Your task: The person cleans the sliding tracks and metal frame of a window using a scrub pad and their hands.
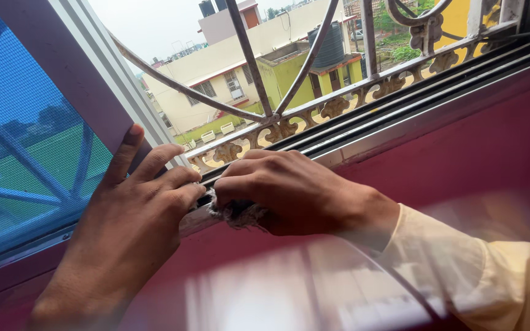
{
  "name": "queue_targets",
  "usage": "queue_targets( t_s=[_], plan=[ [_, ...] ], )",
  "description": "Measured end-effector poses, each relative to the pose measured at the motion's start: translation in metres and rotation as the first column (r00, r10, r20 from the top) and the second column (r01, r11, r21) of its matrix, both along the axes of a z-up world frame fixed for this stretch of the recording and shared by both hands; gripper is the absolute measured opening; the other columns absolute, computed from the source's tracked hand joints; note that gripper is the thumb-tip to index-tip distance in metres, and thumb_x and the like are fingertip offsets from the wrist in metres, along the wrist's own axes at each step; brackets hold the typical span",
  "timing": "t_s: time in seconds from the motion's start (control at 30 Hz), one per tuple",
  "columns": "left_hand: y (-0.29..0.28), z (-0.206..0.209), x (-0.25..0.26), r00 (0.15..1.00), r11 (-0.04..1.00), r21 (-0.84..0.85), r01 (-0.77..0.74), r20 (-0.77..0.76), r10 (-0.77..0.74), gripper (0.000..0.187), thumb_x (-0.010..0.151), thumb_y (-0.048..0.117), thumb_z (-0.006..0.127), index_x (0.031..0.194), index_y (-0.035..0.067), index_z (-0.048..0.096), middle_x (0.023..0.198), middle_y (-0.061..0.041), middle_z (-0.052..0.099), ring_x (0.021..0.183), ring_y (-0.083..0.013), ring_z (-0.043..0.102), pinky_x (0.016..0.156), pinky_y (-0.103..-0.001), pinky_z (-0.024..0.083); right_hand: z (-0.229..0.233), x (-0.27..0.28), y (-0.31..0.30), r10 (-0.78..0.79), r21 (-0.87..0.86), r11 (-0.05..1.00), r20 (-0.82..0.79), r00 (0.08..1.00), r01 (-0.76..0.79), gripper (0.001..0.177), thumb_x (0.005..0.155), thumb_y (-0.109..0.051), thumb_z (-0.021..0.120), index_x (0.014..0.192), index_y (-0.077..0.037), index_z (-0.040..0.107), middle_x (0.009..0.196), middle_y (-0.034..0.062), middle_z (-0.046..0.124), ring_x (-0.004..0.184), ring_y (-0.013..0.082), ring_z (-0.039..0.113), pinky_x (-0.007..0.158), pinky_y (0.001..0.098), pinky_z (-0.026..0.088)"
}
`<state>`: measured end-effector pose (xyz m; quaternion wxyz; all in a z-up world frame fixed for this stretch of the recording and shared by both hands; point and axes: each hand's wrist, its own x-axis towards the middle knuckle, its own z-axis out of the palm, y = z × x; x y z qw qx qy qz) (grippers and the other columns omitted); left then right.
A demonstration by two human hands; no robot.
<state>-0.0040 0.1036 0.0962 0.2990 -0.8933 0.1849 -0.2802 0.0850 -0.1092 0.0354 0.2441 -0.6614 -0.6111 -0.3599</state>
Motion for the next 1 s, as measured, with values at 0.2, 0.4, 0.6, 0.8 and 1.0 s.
queue_targets(
  t_s=[0.2,0.4,0.6,0.8,1.0],
  plan=[
    [-0.001,-0.001,0.002,1.0,1.0,-0.01,-0.02,0.015,0.02,0.045,0.087,0.009,0.056,0.129,0.021,0.068,0.132,0.007,0.067,0.146,-0.0161,0.04,0.127,-0.048,-0.001,-0.004,-0.004,0.014,-0.017,0.042,0.999,0.02,1.0,0.016,0.035,0.081,-0.005,0.078,0.113,-0.007,0.065,0.108,0.0108,0.073,0.097,0.0292,0.07,0.084,0.0417,0.059],
    [0.008,-0.004,0.004,0.993,0.994,-0.007,0.108,0.056,-0.108,0.052,0.09,0.013,0.056,0.14,0.023,0.06,0.128,0.008,0.069,0.144,-0.0146,0.042,0.127,-0.051,-0.001,0.002,0.003,-0.002,0.038,0.009,0.999,0.026,0.999,-0.038,0.036,0.076,-0.002,0.076,0.11,-0.009,0.066,0.104,0.0095,0.072,0.095,0.0279,0.071,0.085,0.0416,0.06],
    [0.0,-0.002,0.0,0.994,0.995,-0.032,0.091,0.059,-0.089,0.057,0.091,0.009,0.055,0.146,0.022,0.056,0.128,0.006,0.07,0.144,-0.0136,0.044,0.128,-0.048,-0.002,0.002,-0.006,0.01,0.003,-0.01,1.0,0.034,0.999,-0.002,0.025,0.08,-0.001,0.075,0.103,-0.008,0.068,0.104,0.0082,0.074,0.092,0.0276,0.07,0.081,0.0404,0.059],
    [-0.017,0.008,-0.009,0.99,0.991,-0.093,-0.098,-0.11,0.088,0.04,0.093,0.005,0.053,0.121,0.026,0.073,0.118,0.009,0.071,0.143,-0.0131,0.04,0.124,-0.046,-0.009,0.021,0.002,-0.033,-0.112,-0.166,0.982,-0.138,0.984,0.089,0.022,0.08,-0.005,0.077,0.1,-0.014,0.073,0.094,0.004,0.076,0.088,0.0221,0.074,0.078,0.0396,0.061],
    [-0.02,0.007,-0.01,0.993,0.992,-0.076,-0.099,-0.066,0.094,0.045,0.084,0.0,0.058,0.115,0.028,0.076,0.123,0.009,0.071,0.144,-0.0156,0.041,0.125,-0.042,-0.01,0.005,-0.009,-0.002,-0.024,0.003,1.0,0.063,0.998,0.024,0.027,0.08,-0.003,0.077,0.105,-0.01,0.071,0.104,0.0079,0.075,0.096,0.0261,0.072,0.083,0.0407,0.061]
  ],
)
